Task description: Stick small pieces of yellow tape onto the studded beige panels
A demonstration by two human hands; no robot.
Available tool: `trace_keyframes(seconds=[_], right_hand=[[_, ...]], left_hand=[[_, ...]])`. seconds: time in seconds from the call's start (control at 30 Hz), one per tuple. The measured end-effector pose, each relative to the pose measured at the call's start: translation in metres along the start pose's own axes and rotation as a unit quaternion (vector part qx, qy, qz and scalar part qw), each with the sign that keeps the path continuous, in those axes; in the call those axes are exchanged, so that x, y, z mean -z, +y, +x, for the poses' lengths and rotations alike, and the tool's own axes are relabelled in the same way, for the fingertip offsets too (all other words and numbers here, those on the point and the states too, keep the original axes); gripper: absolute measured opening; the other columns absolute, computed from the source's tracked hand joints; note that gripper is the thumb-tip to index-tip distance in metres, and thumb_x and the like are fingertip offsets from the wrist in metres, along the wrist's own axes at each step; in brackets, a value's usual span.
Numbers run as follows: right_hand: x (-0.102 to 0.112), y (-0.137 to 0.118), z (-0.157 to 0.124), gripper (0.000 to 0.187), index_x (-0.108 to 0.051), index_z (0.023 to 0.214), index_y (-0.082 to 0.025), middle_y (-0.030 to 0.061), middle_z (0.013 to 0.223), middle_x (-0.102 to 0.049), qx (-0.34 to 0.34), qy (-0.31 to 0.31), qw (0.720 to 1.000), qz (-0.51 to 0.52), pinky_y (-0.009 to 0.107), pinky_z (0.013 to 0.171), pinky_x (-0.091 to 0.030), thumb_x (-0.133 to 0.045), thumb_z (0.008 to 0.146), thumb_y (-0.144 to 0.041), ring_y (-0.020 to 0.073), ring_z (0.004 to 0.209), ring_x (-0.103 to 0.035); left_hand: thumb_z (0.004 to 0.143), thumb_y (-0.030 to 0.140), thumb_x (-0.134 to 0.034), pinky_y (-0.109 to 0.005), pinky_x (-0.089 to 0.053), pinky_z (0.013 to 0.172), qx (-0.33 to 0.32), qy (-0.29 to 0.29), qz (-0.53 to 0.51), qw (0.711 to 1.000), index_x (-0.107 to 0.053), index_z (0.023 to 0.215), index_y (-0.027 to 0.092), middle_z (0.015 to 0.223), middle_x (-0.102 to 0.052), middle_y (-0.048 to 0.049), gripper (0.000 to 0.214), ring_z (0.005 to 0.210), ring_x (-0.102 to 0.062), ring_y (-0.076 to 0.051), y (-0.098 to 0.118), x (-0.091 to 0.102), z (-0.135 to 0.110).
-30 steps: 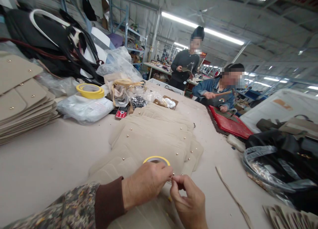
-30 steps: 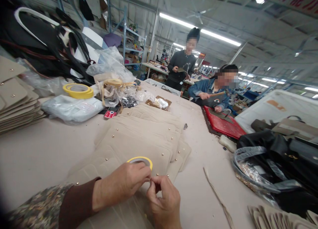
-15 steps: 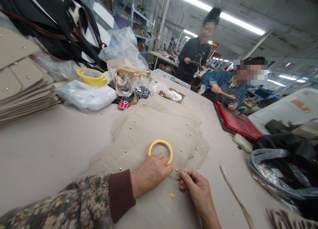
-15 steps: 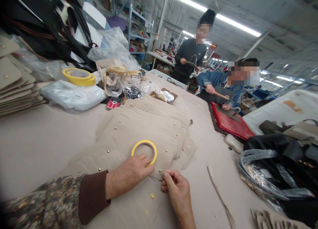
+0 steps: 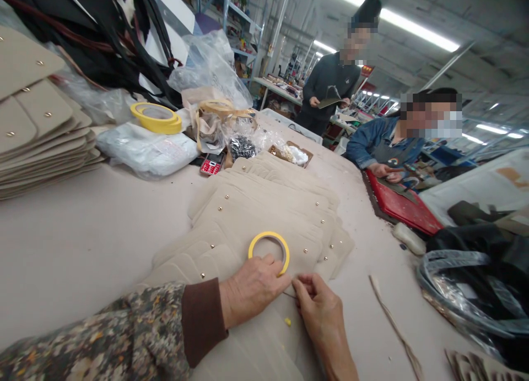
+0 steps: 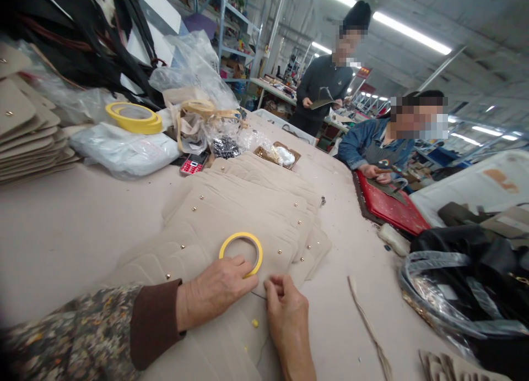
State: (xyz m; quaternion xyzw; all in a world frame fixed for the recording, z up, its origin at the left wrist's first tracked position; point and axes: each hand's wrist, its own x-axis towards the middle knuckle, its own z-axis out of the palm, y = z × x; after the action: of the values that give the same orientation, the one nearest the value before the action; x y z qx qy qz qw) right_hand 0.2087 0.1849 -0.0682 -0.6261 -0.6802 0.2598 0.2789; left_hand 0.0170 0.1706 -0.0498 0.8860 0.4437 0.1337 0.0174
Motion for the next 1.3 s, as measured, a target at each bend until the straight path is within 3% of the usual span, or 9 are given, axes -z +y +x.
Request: trace_keyframes(seconds=[0.07, 0.2, 0.33, 0.53, 0.7, 0.9, 1.0, 1.1, 1.3], right_hand=[[0.002, 0.006, -0.003, 0.039, -0.061, 0.098, -0.019, -0.0024, 0.052, -0.063, -0.037, 0.006, 0.999, 0.037, 0.026, 0.047, -0.047, -0.064, 0.078, -0.052, 0.0179, 0.047, -0.059], [0.006, 0.011, -0.013, 0.035, -0.064, 0.084, -0.019, 0.0025, 0.064, -0.068, -0.038, -0.036, 0.993, 0.109, 0.026, 0.054, -0.052, -0.062, 0.081, -0.054, 0.0184, 0.057, -0.064], [0.002, 0.007, -0.019, 0.03, -0.071, 0.082, -0.02, 0.0065, 0.079, -0.074, 0.068, 0.016, 0.997, 0.015, 0.027, 0.068, -0.051, -0.059, 0.085, -0.047, 0.0193, 0.069, -0.067], [-0.007, 0.002, -0.01, 0.028, -0.07, 0.083, -0.019, 0.0058, 0.077, -0.073, 0.09, 0.043, 0.993, -0.062, 0.026, 0.067, -0.047, -0.053, 0.089, -0.041, 0.0186, 0.067, -0.066], [0.005, -0.01, -0.012, 0.023, -0.066, 0.07, -0.02, 0.0001, 0.065, -0.065, 0.104, -0.035, 0.99, -0.092, 0.023, 0.06, -0.042, -0.056, 0.086, -0.034, 0.0151, 0.06, -0.059], [0.019, -0.014, -0.019, 0.024, -0.064, 0.059, -0.018, -0.0042, 0.052, -0.058, 0.034, -0.164, 0.986, -0.023, 0.02, 0.049, -0.035, -0.06, 0.081, -0.025, 0.0114, 0.051, -0.052], [0.018, -0.013, -0.019, 0.022, -0.07, 0.072, -0.017, 0.0003, 0.066, -0.068, 0.065, -0.079, 0.993, 0.06, 0.021, 0.055, -0.044, -0.059, 0.085, -0.03, 0.0139, 0.06, -0.059], [0.012, -0.012, -0.02, 0.015, -0.071, 0.092, -0.018, 0.0039, 0.081, -0.072, 0.157, 0.008, 0.982, 0.109, 0.022, 0.064, -0.052, -0.06, 0.087, -0.027, 0.0153, 0.07, -0.065], [-0.003, -0.011, -0.018, 0.023, -0.066, 0.104, -0.022, 0.0061, 0.091, -0.073, 0.343, 0.087, 0.933, 0.066, 0.025, 0.071, -0.057, -0.056, 0.086, -0.01, 0.0164, 0.081, -0.069]], left_hand=[[0.094, 0.017, -0.054, -0.031, -0.045, 0.061, 0.004, 0.004, -0.004, 1.0, -0.055, 0.085, 0.017, 0.085, -0.059, -0.0051, 0.009, 0.078, -0.054, -0.022, -0.001, -0.001, -0.001], [0.093, 0.017, -0.055, -0.031, -0.044, 0.062, 0.009, 0.016, -0.005, 1.0, -0.055, 0.085, 0.018, 0.087, -0.058, -0.0059, 0.009, 0.081, -0.053, -0.022, -0.002, -0.003, -0.003], [0.093, 0.015, -0.053, -0.031, -0.044, 0.062, 0.013, -0.006, -0.004, 1.0, -0.054, 0.087, 0.018, 0.088, -0.058, -0.0061, 0.007, 0.082, -0.052, -0.023, -0.001, 0.001, -0.005], [0.093, 0.013, -0.049, -0.034, -0.042, 0.065, -0.004, 0.006, 0.018, 1.0, -0.052, 0.087, 0.018, 0.086, -0.057, -0.0058, 0.008, 0.078, -0.052, -0.022, -0.002, 0.003, -0.005], [0.088, 0.008, -0.048, -0.032, -0.041, 0.065, -0.015, 0.032, 0.001, 0.999, -0.051, 0.086, 0.018, 0.084, -0.055, -0.0047, 0.011, 0.074, -0.05, -0.02, -0.007, 0.009, -0.005], [0.094, 0.011, -0.043, -0.026, -0.042, 0.061, -0.051, 0.066, -0.065, 0.994, -0.054, 0.09, 0.018, 0.081, -0.056, -0.0012, 0.014, 0.07, -0.053, -0.016, -0.01, 0.014, -0.006], [0.098, 0.017, -0.042, -0.025, -0.045, 0.06, -0.063, 0.085, -0.098, 0.99, -0.054, 0.111, 0.018, 0.078, -0.058, -0.0001, 0.018, 0.067, -0.056, -0.016, -0.009, 0.01, -0.008], [0.098, 0.018, -0.042, -0.025, -0.05, 0.064, -0.067, 0.109, -0.122, 0.984, -0.037, 0.135, 0.016, 0.085, -0.065, -0.0025, 0.038, 0.071, -0.062, -0.016, -0.01, 0.003, -0.009], [0.098, 0.021, -0.045, -0.025, -0.055, 0.07, -0.053, 0.128, -0.159, 0.977, -0.037, 0.131, 0.016, 0.097, -0.07, -0.0064, 0.034, 0.083, -0.069, -0.018, -0.007, 0.0, -0.009]])
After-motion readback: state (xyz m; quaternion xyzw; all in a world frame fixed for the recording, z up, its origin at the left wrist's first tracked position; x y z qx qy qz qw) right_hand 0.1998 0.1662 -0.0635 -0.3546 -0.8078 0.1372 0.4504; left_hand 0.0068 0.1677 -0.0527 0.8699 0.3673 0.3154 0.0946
